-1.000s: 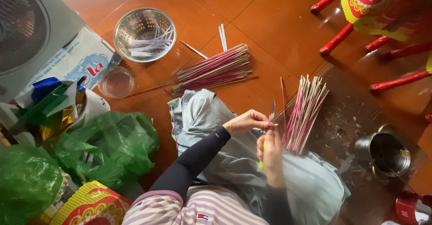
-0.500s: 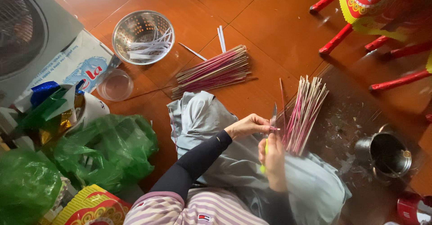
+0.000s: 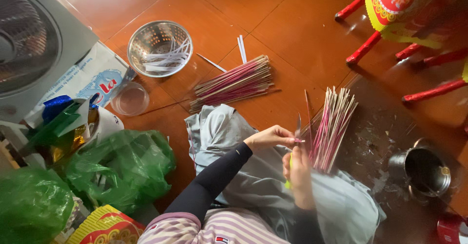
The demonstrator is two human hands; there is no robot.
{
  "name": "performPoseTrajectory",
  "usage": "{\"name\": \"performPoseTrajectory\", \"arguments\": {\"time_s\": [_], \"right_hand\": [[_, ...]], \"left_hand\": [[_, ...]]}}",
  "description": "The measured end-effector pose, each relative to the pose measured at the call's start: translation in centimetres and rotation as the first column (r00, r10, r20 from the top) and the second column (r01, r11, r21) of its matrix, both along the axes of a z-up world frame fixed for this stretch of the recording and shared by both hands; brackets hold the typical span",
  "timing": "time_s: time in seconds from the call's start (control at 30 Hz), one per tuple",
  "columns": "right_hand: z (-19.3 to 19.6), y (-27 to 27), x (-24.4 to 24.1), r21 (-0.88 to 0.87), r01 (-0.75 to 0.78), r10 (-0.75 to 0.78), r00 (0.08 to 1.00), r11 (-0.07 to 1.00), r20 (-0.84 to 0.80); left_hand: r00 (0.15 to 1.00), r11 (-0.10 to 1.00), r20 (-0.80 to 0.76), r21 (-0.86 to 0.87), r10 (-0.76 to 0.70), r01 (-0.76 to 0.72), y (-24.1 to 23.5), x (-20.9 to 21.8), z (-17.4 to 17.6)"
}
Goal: The person sits on the floor and uses a knife to sharpen the ends of thin, pink-colored sticks. They hold each stick in their left hand and scrape the knife along it to create a point, then place the sharpened stick into a pile on the floor.
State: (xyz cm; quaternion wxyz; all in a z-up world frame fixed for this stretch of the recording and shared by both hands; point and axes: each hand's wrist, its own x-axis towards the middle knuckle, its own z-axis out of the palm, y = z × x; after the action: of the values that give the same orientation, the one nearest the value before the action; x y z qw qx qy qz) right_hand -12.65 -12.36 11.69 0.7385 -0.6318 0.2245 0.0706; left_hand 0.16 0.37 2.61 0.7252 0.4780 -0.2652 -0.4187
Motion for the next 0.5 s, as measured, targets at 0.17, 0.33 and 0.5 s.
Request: {"name": "performPoseTrajectory", "arguments": {"time_s": [0.17, 0.33, 0.5], "right_hand": [[-0.8, -0.2, -0.3, -0.068, 0.008, -0.006, 0.999, 0.998, 0.034], [-1.7, -0.4, -0.4, -0.093, 0.003, -0.002, 1.000, 0.996, 0.012], [-1.5, -0.3, -0.3, -0.132, -0.029, 0.031, 0.999, 0.991, 0.010]], "left_hand": [[0.969, 0.966, 0.234, 0.218, 0.086, -0.138, 2.3, 2.5, 2.3], [0.921, 0.946, 0.353, 0.206, 0.166, -0.250, 3.1, 3.0, 1.9], [0.990, 0.987, 0.135, 0.160, -0.027, 0.005, 1.7, 1.3, -0.2]]}}
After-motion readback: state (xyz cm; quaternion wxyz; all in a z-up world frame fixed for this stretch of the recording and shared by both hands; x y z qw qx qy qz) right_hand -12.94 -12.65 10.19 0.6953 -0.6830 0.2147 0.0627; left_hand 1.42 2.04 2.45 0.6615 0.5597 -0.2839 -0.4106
